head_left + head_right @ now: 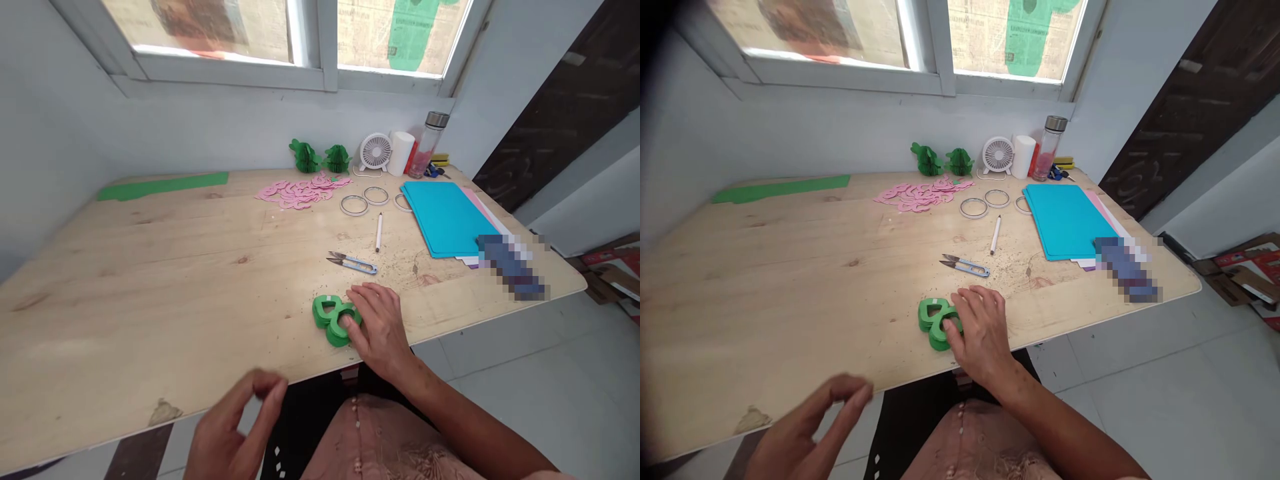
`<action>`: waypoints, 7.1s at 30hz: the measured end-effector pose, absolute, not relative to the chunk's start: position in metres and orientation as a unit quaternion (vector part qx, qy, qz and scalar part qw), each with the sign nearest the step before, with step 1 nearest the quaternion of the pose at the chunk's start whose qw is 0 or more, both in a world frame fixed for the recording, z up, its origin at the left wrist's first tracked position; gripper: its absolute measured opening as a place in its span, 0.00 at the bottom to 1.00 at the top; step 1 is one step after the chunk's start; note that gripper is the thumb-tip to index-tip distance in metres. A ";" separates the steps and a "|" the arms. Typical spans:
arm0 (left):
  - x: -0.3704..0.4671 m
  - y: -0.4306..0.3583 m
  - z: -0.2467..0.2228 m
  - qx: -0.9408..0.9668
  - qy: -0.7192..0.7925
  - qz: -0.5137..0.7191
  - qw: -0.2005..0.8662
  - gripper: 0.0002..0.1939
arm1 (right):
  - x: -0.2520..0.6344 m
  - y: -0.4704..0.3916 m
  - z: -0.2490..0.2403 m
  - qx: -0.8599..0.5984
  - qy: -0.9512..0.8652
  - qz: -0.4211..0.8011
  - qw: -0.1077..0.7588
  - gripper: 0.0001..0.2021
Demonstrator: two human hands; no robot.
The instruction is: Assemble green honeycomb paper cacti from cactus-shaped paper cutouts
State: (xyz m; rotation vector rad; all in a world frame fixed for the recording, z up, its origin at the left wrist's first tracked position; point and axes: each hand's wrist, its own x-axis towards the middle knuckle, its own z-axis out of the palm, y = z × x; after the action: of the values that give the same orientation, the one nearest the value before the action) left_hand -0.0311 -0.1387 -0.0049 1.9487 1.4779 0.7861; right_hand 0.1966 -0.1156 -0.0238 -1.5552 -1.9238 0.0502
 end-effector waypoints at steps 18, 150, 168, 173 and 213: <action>0.013 -0.066 -0.028 0.785 0.468 0.319 0.252 0.15 | 0.202 -0.111 -0.036 -0.628 -0.713 0.029 0.309 0.13; 0.027 -0.078 -0.040 0.729 0.562 0.374 0.112 0.12 | 0.168 -0.083 -0.031 -0.589 -0.659 0.214 0.416 0.08; 0.041 -0.084 -0.039 0.686 0.590 0.392 0.166 0.07 | 0.178 -0.073 -0.029 -0.588 -0.675 0.233 0.379 0.09; 0.046 -0.086 -0.032 0.672 0.601 0.392 0.184 0.05 | 0.184 -0.072 -0.030 -0.566 -0.688 0.246 0.382 0.10; 0.056 -0.083 -0.023 0.699 0.584 0.400 0.105 0.07 | 0.179 -0.088 -0.027 -0.574 -0.707 0.157 0.383 0.12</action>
State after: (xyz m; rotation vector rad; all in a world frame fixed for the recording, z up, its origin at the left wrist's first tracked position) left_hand 0.0564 -0.0830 -0.0230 2.0594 1.7211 1.1797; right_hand 0.1794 -0.0883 -0.0265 -1.4626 -1.8014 0.4009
